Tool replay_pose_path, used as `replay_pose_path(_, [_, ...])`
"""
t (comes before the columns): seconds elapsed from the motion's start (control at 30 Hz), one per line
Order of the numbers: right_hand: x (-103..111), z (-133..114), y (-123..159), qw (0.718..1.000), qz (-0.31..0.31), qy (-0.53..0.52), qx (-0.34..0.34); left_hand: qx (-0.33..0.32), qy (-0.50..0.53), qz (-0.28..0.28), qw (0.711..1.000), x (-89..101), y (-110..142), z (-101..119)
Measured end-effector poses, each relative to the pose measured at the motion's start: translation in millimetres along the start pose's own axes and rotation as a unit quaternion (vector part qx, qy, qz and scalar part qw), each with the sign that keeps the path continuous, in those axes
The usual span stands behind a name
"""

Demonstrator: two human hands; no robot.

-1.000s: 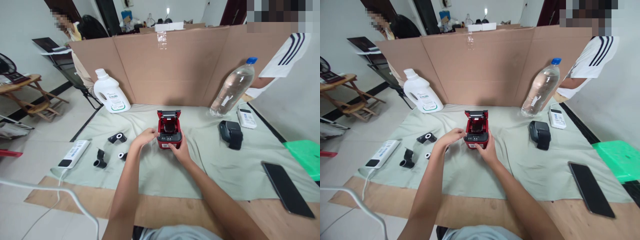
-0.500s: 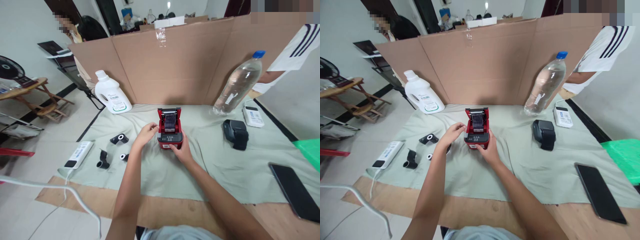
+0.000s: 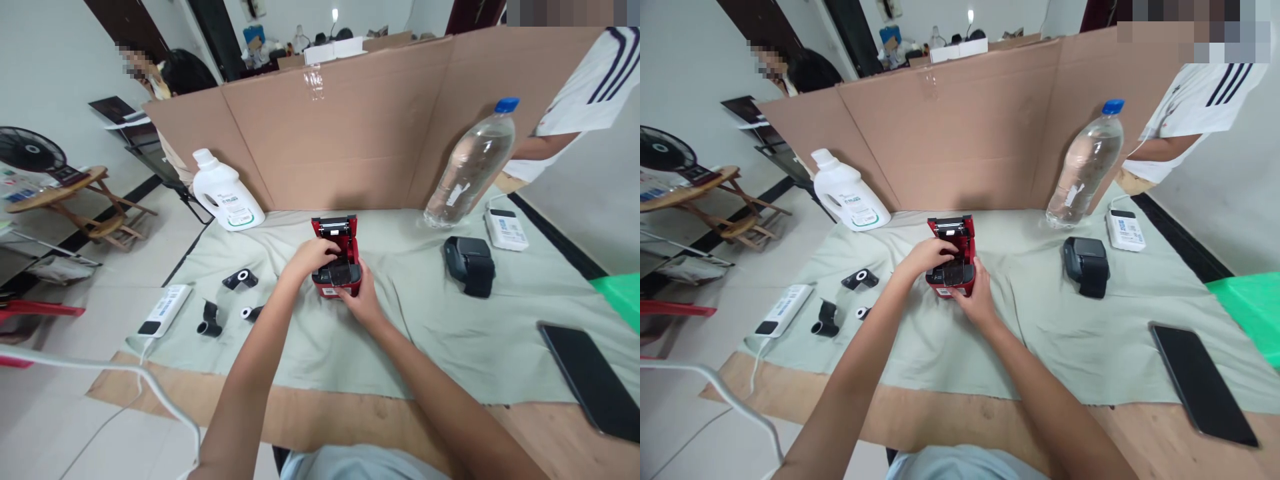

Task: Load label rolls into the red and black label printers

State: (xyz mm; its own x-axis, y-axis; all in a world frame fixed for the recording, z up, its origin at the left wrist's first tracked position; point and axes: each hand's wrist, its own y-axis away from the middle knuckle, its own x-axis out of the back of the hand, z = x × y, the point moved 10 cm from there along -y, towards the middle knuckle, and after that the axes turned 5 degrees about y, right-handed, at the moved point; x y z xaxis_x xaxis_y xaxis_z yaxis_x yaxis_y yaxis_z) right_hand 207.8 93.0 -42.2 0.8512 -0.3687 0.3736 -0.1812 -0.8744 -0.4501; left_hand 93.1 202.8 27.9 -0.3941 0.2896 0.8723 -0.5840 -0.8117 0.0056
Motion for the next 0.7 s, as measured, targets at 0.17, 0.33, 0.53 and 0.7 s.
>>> replay_pose_path(0.17, [-0.5, 1.3, -0.4, 1.0, -0.004, -0.005, 0.005, 0.048, -0.114, -0.115, 0.986, -16.3, -17.3, 3.6])
replay_pose_path(0.33, [0.3, 2.3, -0.4, 1.0, -0.013, -0.019, 0.002, 0.025, 0.001, -0.009, 1.0, 9.1, -0.4, 6.8])
replay_pose_path(0.53, [-0.6, 3.7, -0.5, 0.999, -0.014, -0.029, -0.005, 0.051, 0.259, 0.199, 0.944, 65.8, 66.4, -44.2])
replay_pose_path(0.7, [-2.8, 4.4, -0.4, 0.999, -0.021, -0.042, -0.016, 0.263, 0.128, 0.379, 0.878, 127.3, 137.4, -151.3])
